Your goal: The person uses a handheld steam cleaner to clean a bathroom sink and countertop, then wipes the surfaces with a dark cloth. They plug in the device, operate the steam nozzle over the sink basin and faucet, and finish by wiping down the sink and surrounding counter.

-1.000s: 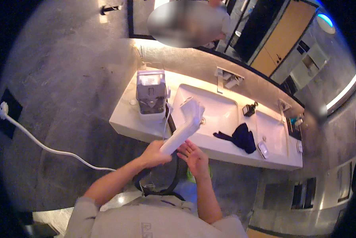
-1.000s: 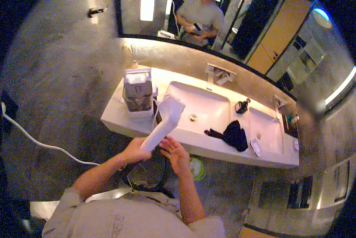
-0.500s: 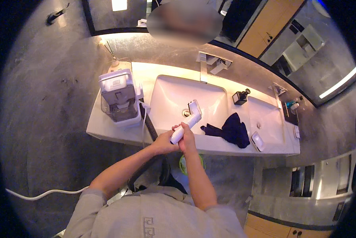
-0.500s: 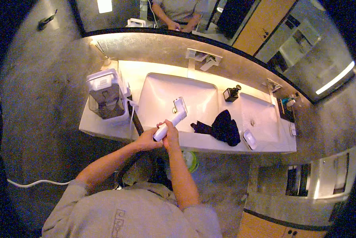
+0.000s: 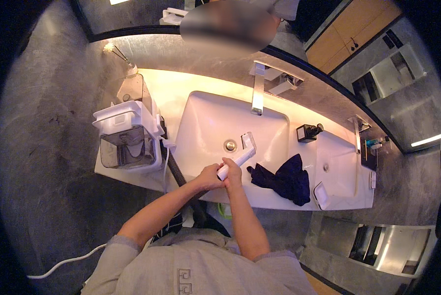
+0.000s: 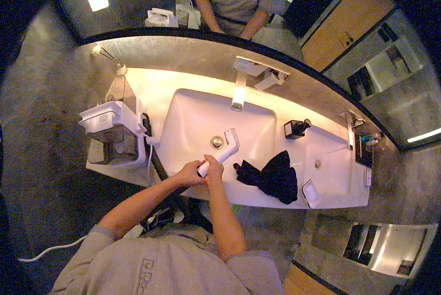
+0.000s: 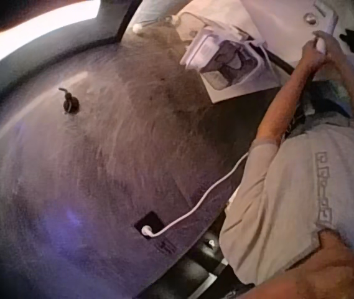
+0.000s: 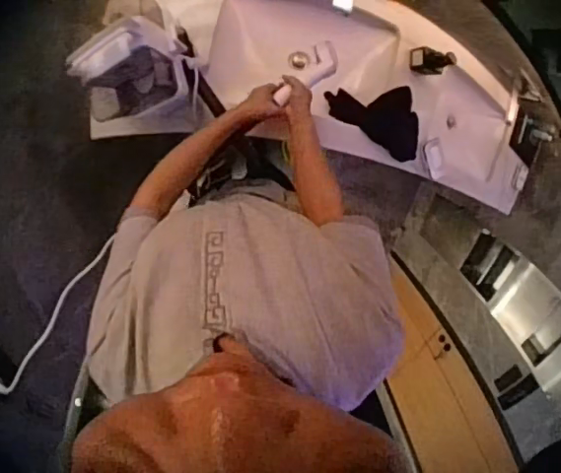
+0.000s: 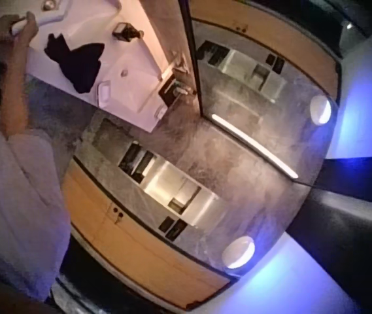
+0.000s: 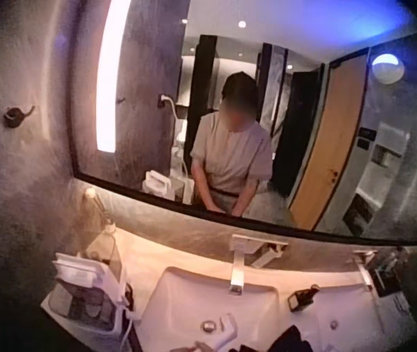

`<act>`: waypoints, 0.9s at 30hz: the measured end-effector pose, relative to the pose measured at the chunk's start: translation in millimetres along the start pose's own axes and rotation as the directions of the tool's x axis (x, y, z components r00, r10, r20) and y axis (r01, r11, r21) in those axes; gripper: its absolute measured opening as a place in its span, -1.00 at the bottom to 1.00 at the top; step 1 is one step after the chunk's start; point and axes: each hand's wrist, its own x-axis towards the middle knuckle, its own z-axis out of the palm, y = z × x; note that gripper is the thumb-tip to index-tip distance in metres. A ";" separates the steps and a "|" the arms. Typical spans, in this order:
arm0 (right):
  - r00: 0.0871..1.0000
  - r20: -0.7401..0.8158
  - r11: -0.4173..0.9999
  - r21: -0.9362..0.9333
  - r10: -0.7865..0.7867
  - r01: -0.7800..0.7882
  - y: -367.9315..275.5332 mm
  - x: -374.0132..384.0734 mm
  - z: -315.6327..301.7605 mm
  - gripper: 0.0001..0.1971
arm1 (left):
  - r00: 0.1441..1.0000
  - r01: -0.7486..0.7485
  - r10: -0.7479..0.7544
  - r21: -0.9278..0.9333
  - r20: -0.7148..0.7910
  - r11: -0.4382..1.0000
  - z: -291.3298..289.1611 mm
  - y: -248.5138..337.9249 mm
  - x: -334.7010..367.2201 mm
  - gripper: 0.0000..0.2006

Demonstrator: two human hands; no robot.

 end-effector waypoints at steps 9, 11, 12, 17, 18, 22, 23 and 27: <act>0.993 -0.099 0.989 -0.138 -0.058 0.044 6.6 31.9 -7.6 -0.87 | 0.997 0.005 -0.016 0.140 0.075 0.990 3.5 -15.7 16.8 -0.44; 0.991 -0.126 0.992 -0.124 -0.050 0.034 8.4 35.1 -9.1 -0.86 | 0.995 0.005 -0.022 0.175 0.093 0.985 1.3 -15.6 17.9 -0.45; 0.985 -0.167 0.991 -0.128 -0.050 0.029 8.6 33.9 -7.9 -0.86 | 0.994 0.013 -0.035 0.197 0.106 0.980 -1.2 -14.1 14.9 -0.46; 0.948 -0.292 0.974 -0.218 -0.127 0.064 -1.5 36.5 2.0 -0.80 | 0.994 -0.099 0.108 0.239 -0.024 0.966 -5.9 -8.7 -5.1 -0.46; 0.935 -0.328 0.969 -0.240 -0.135 0.056 -4.1 33.4 8.8 -0.78 | 0.990 -0.113 0.129 0.227 -0.056 0.967 -5.5 -11.0 -10.1 -0.44; 0.860 -0.486 0.952 -0.306 -0.157 0.001 -5.5 29.5 16.6 -0.69 | 0.985 0.164 -0.171 -0.215 -0.014 0.963 -10.7 -19.4 5.0 -0.36; 0.834 -0.528 0.949 -0.314 -0.160 -0.017 -4.3 33.1 14.3 -0.66 | 0.984 0.176 -0.175 -0.133 0.022 0.975 -13.6 -22.9 16.8 -0.38; 0.816 -0.561 0.848 -0.493 -0.140 -0.194 -18.8 16.1 36.0 -0.59 | 0.915 0.396 -0.292 -0.487 0.278 0.779 -18.7 -30.9 72.6 -0.50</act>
